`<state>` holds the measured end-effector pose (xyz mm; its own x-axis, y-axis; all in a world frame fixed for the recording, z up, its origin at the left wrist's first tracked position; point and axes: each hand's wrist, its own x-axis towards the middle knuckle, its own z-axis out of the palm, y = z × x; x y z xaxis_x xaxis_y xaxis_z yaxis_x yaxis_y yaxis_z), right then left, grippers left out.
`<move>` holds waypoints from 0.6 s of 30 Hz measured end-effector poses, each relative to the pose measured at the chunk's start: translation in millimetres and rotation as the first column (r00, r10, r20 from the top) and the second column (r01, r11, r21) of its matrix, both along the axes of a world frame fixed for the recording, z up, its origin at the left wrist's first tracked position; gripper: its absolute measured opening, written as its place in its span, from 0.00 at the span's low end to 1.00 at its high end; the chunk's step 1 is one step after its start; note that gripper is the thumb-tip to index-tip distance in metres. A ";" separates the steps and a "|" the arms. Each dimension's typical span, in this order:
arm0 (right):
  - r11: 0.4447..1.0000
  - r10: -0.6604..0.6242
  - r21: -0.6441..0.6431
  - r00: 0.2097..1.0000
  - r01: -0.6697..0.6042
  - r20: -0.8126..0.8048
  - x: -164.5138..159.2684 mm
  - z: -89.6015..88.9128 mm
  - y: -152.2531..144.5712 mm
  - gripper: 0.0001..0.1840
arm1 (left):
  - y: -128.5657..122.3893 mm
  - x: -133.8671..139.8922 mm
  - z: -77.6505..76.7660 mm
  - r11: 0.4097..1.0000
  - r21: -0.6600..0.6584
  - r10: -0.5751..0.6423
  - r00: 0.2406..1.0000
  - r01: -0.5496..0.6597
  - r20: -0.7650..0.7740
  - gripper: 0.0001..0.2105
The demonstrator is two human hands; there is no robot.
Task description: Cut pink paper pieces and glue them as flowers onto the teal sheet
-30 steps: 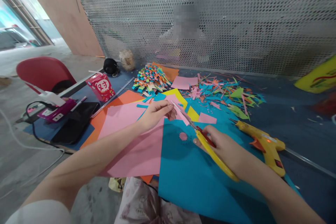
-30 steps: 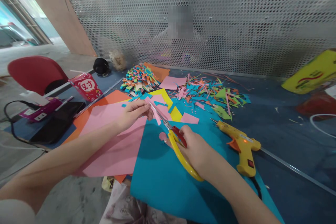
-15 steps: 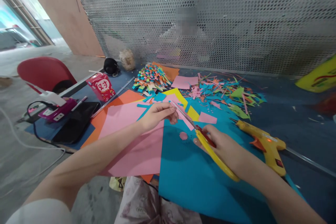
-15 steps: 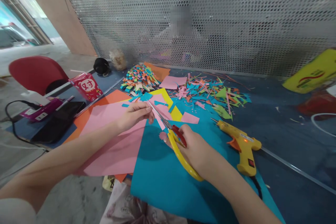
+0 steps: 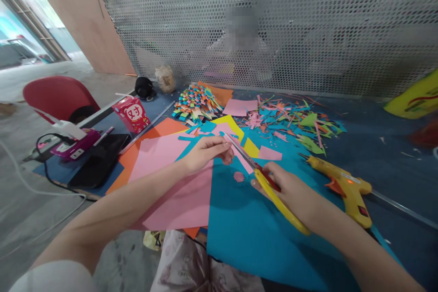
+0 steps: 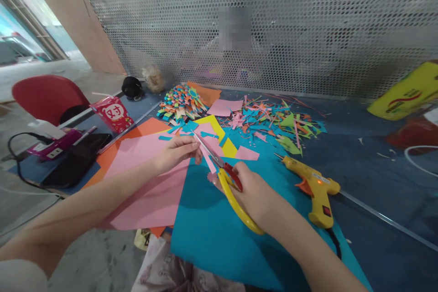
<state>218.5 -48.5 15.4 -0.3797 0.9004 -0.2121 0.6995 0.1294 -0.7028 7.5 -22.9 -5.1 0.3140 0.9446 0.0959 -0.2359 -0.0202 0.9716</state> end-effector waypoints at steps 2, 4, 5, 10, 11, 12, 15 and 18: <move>1.000 -0.008 -0.017 1.000 0.008 0.012 -1.3 2.6 -0.2 0.19 | -1.1 1.0 0.5 1.000 0.000 0.003 1.000 -0.003 -0.015 0.19; 0.999 -0.016 -0.030 1.000 0.016 0.020 -2.0 4.7 0.2 0.20 | -1.4 1.0 1.8 1.000 0.014 -0.003 0.999 0.003 -0.050 0.19; 0.999 -0.020 -0.027 1.000 0.021 0.021 -2.1 5.2 0.6 0.20 | -1.0 0.3 2.8 1.000 0.031 0.002 0.997 0.000 -0.071 0.20; 0.998 -0.033 0.059 0.999 0.035 -0.030 0.7 1.6 4.4 0.20 | 7.3 -9.6 7.3 0.949 0.205 0.264 0.960 -0.241 -0.093 0.18; 0.997 -0.039 0.070 0.998 0.043 -0.045 1.4 0.3 5.0 0.20 | 9.6 -12.3 7.3 0.924 0.231 0.332 0.940 -0.306 -0.081 0.17; 0.996 -0.047 0.076 0.997 0.052 -0.059 2.0 -1.1 5.5 0.20 | 11.7 -14.9 7.1 0.900 0.248 0.385 0.920 -0.359 -0.067 0.16; 0.995 -0.063 0.071 0.996 0.067 -0.068 3.6 -4.5 6.2 0.18 | 16.2 -20.3 5.0 0.862 0.270 0.452 0.892 -0.430 -0.023 0.12; 0.997 -0.042 0.069 0.999 0.044 -0.032 5.0 -6.3 6.4 0.19 | 17.0 -21.2 3.8 0.868 0.261 0.431 0.902 -0.422 0.023 0.11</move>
<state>223.5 -42.0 9.1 -0.3458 0.9281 -0.1377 0.6840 0.1490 -0.7141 -13.6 -5.9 -1.3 -0.1063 0.9321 0.3462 -0.1139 -0.3573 0.9270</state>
